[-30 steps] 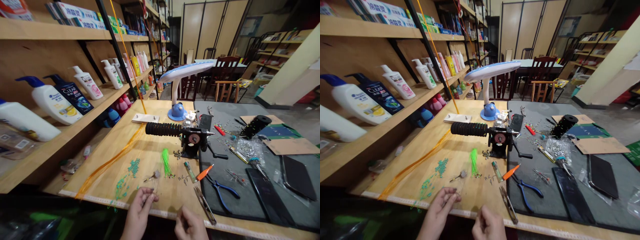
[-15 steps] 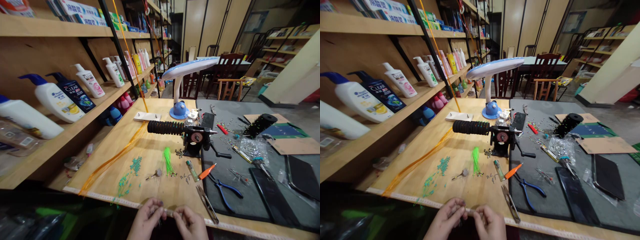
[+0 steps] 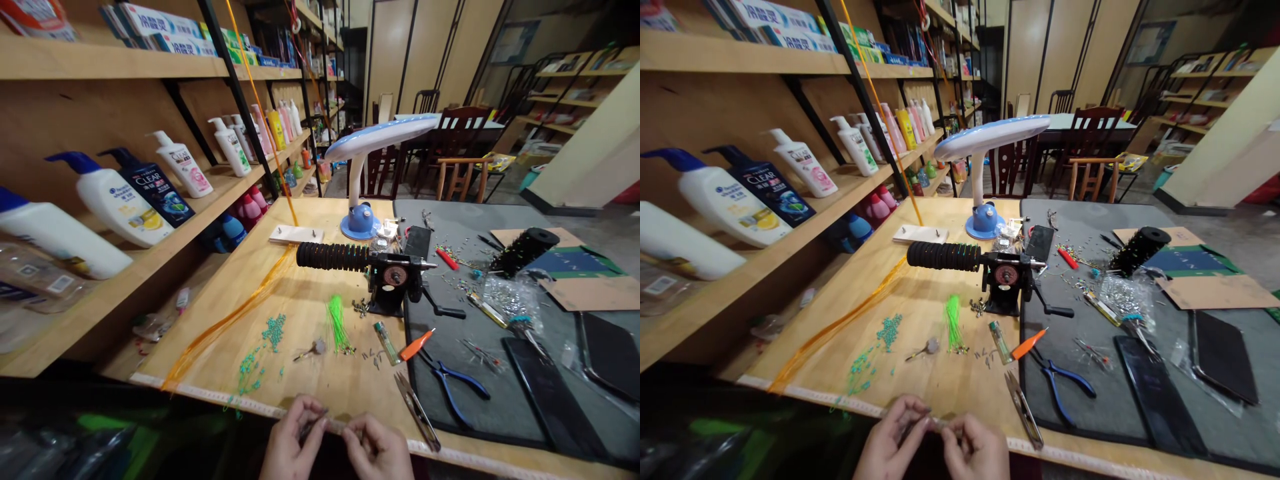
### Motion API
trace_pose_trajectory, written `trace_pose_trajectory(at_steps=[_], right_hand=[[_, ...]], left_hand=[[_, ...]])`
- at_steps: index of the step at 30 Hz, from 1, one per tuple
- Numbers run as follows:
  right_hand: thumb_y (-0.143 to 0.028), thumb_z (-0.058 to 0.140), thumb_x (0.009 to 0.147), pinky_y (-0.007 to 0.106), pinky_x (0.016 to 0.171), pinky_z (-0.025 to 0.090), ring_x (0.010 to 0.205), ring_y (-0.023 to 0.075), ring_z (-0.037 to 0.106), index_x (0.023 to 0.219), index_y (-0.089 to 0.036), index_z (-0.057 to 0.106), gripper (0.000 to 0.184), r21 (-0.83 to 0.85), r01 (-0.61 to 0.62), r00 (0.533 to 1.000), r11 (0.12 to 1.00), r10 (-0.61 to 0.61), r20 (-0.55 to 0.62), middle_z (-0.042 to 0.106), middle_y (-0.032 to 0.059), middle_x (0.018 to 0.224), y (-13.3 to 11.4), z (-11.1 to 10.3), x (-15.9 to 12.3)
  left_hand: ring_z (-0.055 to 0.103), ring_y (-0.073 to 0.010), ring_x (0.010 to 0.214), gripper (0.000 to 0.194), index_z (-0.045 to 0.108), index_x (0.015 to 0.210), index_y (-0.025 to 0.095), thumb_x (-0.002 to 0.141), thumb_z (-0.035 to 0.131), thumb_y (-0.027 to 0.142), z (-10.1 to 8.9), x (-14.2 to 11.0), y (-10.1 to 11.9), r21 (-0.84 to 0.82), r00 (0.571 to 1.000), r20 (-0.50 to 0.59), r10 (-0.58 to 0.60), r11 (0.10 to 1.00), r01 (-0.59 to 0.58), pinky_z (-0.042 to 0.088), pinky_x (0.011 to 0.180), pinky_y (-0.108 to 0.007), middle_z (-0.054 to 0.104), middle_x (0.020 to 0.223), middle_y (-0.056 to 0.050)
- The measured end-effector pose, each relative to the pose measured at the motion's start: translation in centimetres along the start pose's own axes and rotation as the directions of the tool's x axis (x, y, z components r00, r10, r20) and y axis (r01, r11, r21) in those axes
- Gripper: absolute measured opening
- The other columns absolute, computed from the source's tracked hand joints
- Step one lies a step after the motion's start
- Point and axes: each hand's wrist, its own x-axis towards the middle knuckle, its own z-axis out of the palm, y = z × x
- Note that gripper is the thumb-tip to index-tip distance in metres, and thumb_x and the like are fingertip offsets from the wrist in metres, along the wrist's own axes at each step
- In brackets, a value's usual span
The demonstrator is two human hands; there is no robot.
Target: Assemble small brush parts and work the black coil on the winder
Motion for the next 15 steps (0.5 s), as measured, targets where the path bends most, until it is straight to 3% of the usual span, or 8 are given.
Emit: trace_pose_trajectory(at_steps=[7,15], right_hand=[[-0.043,0.058,0.084,0.026,0.044,0.019,0.042,0.0097,0.027,0.059,-0.019,0.063,0.035,-0.04,0.098,0.99,0.994,-0.101,-0.102,0.028,-0.0083,0.047,0.44,0.09,0.0],[-0.039,0.056,0.086,0.026,0.043,0.019,0.041,0.0095,0.025,0.059,-0.019,0.06,0.034,-0.076,0.137,0.984,0.988,-0.144,-0.101,0.025,-0.0091,0.047,0.56,0.19,-0.03]], left_hand=[[0.07,-0.0203,0.069,0.026,0.06,0.085,0.022,0.083,0.064,0.048,-0.07,-0.13,-0.22,0.107,0.997,0.005,0.079,0.991,-0.079,0.052,0.067,-0.025,0.071,0.07,-0.004],[0.07,-0.0186,0.066,0.019,0.059,0.083,0.023,0.087,0.06,0.042,-0.29,-0.1,-0.41,0.21,0.987,0.043,0.152,0.965,-0.158,0.051,0.063,-0.022,0.069,0.068,-0.003]])
